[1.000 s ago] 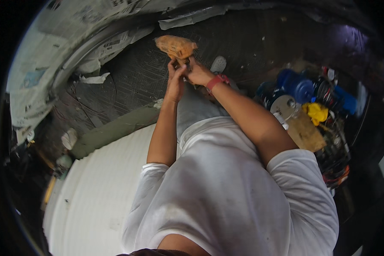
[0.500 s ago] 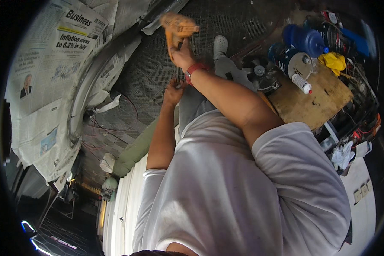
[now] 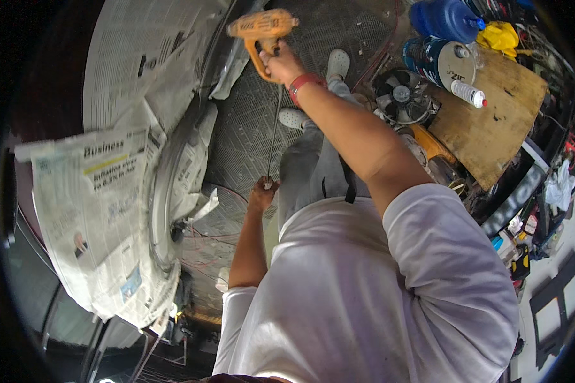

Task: The person uses an electric sander to smooth the surface of a car bumper. The bumper is partially covered with newspaper and masking tape. The person moves the sander along the bumper's edge and side, adjusting position and handling the power cord as needed.

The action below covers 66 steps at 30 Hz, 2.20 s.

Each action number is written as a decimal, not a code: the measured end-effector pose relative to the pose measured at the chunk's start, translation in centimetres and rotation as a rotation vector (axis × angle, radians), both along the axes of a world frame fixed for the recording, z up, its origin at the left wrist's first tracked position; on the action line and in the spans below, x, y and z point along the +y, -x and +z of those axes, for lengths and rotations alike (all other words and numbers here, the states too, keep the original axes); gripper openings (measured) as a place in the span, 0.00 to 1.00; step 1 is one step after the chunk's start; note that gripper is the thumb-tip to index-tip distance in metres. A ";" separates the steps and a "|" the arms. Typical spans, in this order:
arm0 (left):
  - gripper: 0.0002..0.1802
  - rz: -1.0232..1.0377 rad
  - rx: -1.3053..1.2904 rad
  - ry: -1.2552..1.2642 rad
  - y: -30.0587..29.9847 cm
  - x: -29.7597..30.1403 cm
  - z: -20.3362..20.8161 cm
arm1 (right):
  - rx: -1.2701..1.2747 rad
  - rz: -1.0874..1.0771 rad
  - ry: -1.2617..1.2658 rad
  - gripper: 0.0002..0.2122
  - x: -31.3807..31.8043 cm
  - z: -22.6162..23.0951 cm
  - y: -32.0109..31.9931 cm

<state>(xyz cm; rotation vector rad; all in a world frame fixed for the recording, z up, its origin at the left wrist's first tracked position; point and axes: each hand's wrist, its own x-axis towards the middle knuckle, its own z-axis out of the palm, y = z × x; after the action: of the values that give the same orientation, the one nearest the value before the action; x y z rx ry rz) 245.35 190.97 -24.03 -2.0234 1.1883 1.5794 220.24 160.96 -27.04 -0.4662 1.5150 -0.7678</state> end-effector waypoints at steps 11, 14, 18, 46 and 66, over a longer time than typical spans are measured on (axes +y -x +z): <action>0.21 -0.076 -0.140 0.200 11.7 -13.7 -0.1 | 0.689 -0.295 0.393 0.31 -14.3 -7.4 17.7; 0.18 -0.217 -0.196 0.285 13.0 -14.3 -1.2 | 0.601 -0.034 0.225 0.30 -12.6 -10.9 19.4; 0.15 -0.376 -0.229 0.185 11.6 -12.3 -2.0 | 0.425 0.188 0.138 0.24 -5.3 -11.6 16.7; 0.14 -0.454 -0.080 -0.096 1.0 -2.9 -6.9 | 0.184 0.250 0.420 0.16 16.4 -15.7 -5.6; 0.14 -0.443 -0.042 -0.024 2.3 -1.1 -7.0 | -0.043 0.673 0.362 0.18 16.8 -14.5 -6.3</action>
<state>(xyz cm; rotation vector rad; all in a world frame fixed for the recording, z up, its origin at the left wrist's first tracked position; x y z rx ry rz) 243.04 189.88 -31.03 -1.6205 1.4675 1.3179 226.59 177.77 -41.54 -1.1508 1.0687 -0.5038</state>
